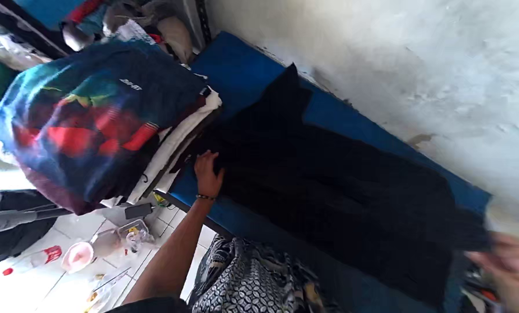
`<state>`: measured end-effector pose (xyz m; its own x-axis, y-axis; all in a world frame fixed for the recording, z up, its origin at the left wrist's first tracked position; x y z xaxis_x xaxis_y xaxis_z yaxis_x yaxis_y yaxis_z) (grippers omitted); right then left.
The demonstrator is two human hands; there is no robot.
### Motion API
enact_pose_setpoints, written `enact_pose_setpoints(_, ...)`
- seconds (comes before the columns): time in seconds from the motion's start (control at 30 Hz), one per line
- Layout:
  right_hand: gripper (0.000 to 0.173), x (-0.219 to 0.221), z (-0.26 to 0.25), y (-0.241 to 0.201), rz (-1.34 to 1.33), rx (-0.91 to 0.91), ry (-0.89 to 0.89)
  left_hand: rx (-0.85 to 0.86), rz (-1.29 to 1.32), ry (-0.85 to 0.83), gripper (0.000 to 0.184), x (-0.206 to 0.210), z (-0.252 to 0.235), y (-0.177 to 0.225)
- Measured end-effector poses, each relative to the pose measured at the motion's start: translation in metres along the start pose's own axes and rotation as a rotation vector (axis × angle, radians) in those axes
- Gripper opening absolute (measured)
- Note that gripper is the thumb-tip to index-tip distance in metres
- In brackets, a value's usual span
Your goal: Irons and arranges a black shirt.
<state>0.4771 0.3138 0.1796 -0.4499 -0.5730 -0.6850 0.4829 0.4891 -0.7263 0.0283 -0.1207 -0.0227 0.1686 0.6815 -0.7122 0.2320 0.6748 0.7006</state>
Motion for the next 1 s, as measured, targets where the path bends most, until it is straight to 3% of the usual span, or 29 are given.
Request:
enact_pose_setpoints(0.1,0.051,0.092,0.085,0.097,-0.076,0.375,-0.067,0.039,-0.103,0.015,0.023,-0.008,0.007,-0.004)
enact_pose_setpoints(0.13,0.051,0.117,0.098,0.107,-0.132,0.481,-0.04,0.06,-0.142,0.01,0.022,-0.01,0.007,-0.002)
enact_pose_setpoints(0.2,0.058,0.143,0.1,0.102,-0.125,0.525,0.051,0.094,-0.215,-0.025,0.021,-0.013,0.004,0.004)
enact_pose_setpoints(0.27,0.058,0.138,0.085,0.083,-0.044,0.458,0.116,0.151,-0.298,-0.065,0.02,-0.018,0.001,0.013)
enact_pose_setpoints(0.4,0.036,0.084,0.068,0.07,-0.022,0.432,0.254,0.287,-0.391,-0.069,0.018,-0.026,0.007,0.023)
enact_pose_setpoints(0.5,0.042,0.095,0.076,0.09,0.185,0.549,0.047,0.367,-0.419,-0.069,0.017,-0.025,0.023,0.017)
enact_pose_setpoints(0.57,0.045,0.113,0.071,0.083,0.412,0.57,-0.053,0.33,-0.439,-0.079,0.02,-0.026,0.034,0.016)
enact_pose_setpoints(0.67,0.041,0.144,0.021,0.022,0.539,0.259,0.038,0.243,-0.404,-0.139,0.03,-0.025,0.056,0.028)
enact_pose_setpoints(0.83,0.034,0.257,-0.089,-0.089,0.426,-0.192,-0.151,0.48,-0.196,-0.182,0.027,0.026,0.106,0.099)
enact_pose_setpoints(0.93,0.051,0.333,-0.12,-0.112,0.366,-0.269,-0.461,0.585,-0.213,-0.327,0.042,0.07,0.118,0.108)
enact_pose_setpoints(1.0,0.045,0.351,-0.119,-0.107,0.427,-0.391,-0.403,0.525,-0.316,-0.457,0.054,0.083,0.116,0.094)
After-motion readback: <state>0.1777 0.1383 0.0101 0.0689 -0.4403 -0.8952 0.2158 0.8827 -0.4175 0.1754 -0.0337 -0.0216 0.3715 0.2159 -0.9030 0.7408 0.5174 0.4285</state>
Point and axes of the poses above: each hand's wrist, its own z-axis away from the middle knuckle, its own x-axis out of the palm, y = z × x, the point moved 6 cm from there along -z, towards the middle knuckle, and after that the axes turned 10 degrees about -x, right-handed, at the moved point
